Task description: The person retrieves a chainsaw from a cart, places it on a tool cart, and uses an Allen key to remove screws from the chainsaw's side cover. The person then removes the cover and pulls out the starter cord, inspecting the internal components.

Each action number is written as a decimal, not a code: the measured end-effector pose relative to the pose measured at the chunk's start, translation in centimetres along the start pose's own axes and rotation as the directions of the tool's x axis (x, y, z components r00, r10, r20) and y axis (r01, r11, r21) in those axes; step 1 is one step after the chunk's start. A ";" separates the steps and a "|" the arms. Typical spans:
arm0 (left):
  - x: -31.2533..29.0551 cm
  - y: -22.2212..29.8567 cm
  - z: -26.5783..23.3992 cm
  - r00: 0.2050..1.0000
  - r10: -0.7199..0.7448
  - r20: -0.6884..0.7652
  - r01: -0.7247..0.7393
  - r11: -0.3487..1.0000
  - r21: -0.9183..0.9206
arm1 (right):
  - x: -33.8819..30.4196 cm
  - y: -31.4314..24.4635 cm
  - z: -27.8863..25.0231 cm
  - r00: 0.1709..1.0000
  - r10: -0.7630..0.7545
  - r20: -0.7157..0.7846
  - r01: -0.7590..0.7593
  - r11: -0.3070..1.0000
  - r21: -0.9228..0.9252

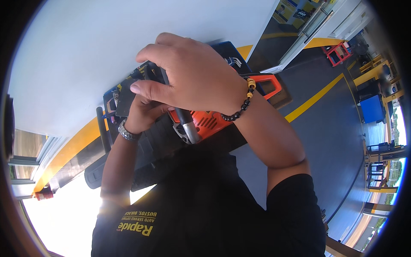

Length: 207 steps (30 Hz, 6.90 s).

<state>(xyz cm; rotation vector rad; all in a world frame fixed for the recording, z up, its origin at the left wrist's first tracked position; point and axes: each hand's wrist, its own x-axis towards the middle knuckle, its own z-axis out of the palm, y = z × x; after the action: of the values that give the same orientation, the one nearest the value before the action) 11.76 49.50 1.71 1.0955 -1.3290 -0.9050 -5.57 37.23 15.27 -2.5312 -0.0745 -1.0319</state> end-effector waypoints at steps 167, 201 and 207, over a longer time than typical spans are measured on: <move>-12.2 -7.2 5.3 0.764 0.163 -0.624 0.562 0.306 0.768 | -10.0 8.8 -3.3 0.732 -0.091 0.675 0.056 0.996 0.073; -3.8 0.6 9.7 0.960 0.172 -0.220 0.027 0.728 0.685 | -11.3 8.5 -5.5 0.787 -0.060 0.614 0.103 0.994 -0.035; -4.1 1.4 9.3 0.947 0.236 -0.220 -0.025 0.736 0.677 | -11.4 10.4 -8.7 0.838 -0.091 0.537 0.065 0.996 0.067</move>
<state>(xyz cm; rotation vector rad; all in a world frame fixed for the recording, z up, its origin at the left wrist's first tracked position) 2.11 53.00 1.25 1.5868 -1.4911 -0.1079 -17.51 25.44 9.51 -2.7153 -0.3591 -0.2998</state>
